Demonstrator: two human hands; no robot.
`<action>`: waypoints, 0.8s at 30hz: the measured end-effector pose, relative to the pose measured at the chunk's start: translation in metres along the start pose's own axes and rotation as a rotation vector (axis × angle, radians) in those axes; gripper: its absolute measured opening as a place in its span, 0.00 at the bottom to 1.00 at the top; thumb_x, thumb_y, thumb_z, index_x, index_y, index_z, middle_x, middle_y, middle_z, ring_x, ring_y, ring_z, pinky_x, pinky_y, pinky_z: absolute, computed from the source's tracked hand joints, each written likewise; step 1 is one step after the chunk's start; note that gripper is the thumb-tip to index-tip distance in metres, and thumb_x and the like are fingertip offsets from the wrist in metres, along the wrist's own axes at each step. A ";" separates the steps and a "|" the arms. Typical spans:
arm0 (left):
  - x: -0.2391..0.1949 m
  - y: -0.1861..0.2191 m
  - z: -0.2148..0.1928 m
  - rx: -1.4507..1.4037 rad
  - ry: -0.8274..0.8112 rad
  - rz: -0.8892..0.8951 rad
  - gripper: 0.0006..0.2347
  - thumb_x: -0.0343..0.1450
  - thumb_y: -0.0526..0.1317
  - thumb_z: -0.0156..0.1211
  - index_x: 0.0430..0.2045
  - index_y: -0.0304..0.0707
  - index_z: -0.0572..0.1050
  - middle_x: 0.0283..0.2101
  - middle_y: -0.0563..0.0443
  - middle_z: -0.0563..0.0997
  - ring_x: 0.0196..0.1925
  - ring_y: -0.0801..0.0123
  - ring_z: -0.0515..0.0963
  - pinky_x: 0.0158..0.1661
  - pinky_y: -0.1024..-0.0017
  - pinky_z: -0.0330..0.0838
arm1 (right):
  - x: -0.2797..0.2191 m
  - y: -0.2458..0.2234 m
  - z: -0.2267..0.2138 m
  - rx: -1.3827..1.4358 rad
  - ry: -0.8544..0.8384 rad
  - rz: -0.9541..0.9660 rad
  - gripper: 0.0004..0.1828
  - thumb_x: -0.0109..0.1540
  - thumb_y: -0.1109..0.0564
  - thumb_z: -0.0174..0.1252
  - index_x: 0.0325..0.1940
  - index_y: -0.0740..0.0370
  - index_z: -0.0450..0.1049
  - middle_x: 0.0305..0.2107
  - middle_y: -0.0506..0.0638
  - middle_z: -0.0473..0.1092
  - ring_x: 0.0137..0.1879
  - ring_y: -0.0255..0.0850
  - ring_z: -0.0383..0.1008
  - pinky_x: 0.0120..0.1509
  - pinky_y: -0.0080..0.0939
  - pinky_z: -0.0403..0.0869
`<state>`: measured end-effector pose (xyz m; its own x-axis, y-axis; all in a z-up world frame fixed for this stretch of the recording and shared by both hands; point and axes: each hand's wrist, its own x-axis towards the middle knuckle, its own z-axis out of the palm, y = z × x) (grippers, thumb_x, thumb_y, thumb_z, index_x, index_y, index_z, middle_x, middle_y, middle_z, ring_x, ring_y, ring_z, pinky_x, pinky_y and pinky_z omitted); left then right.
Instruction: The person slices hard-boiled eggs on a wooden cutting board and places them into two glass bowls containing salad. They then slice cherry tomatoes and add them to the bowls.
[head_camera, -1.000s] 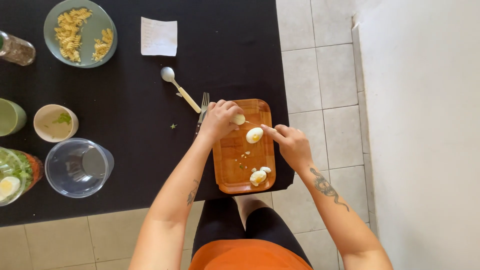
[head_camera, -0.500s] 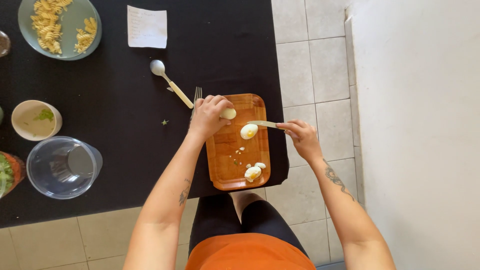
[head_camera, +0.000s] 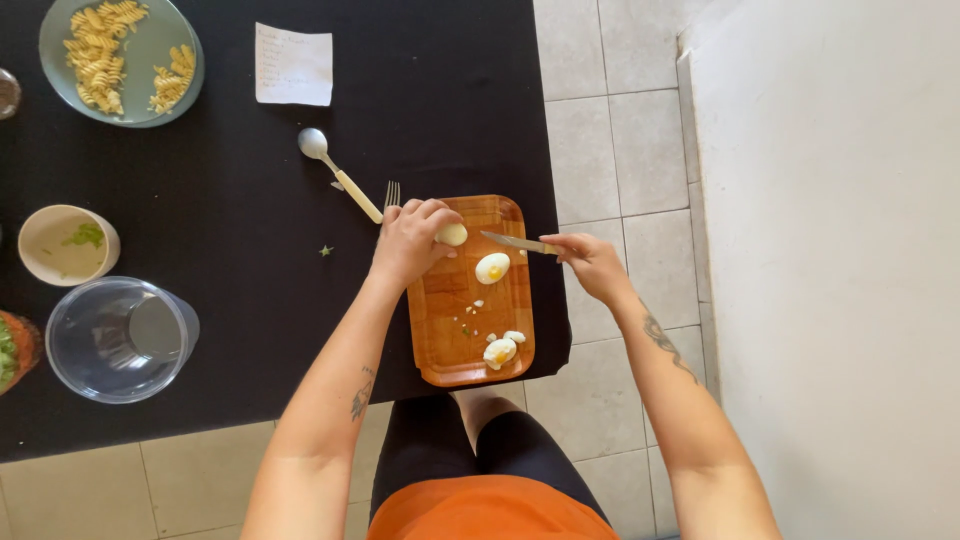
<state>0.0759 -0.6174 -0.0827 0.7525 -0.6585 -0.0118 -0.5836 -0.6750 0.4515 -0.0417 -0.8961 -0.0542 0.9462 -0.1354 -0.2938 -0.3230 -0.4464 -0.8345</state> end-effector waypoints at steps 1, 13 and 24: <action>0.002 0.000 0.001 0.003 0.003 0.000 0.22 0.52 0.48 0.69 0.39 0.60 0.70 0.44 0.67 0.71 0.50 0.72 0.69 0.46 0.67 0.60 | 0.002 0.003 -0.004 0.000 0.000 -0.004 0.14 0.61 0.60 0.52 0.45 0.43 0.77 0.34 0.51 0.74 0.39 0.44 0.76 0.52 0.43 0.70; 0.009 0.000 0.008 -0.010 0.033 0.015 0.23 0.50 0.50 0.71 0.37 0.62 0.71 0.41 0.70 0.72 0.48 0.75 0.69 0.45 0.68 0.59 | -0.019 -0.033 0.005 -0.671 0.151 -0.521 0.22 0.61 0.58 0.53 0.54 0.31 0.71 0.31 0.44 0.71 0.35 0.43 0.75 0.39 0.39 0.73; 0.012 -0.005 0.010 0.012 0.030 0.008 0.22 0.49 0.52 0.70 0.36 0.62 0.71 0.41 0.72 0.72 0.48 0.77 0.68 0.45 0.69 0.59 | 0.006 -0.022 0.037 -0.891 0.194 -0.716 0.28 0.57 0.62 0.52 0.57 0.32 0.67 0.33 0.40 0.64 0.28 0.38 0.69 0.33 0.36 0.71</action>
<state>0.0849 -0.6256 -0.0941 0.7561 -0.6542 0.0184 -0.5936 -0.6736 0.4403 -0.0299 -0.8544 -0.0545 0.9190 0.3013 0.2543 0.3420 -0.9301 -0.1338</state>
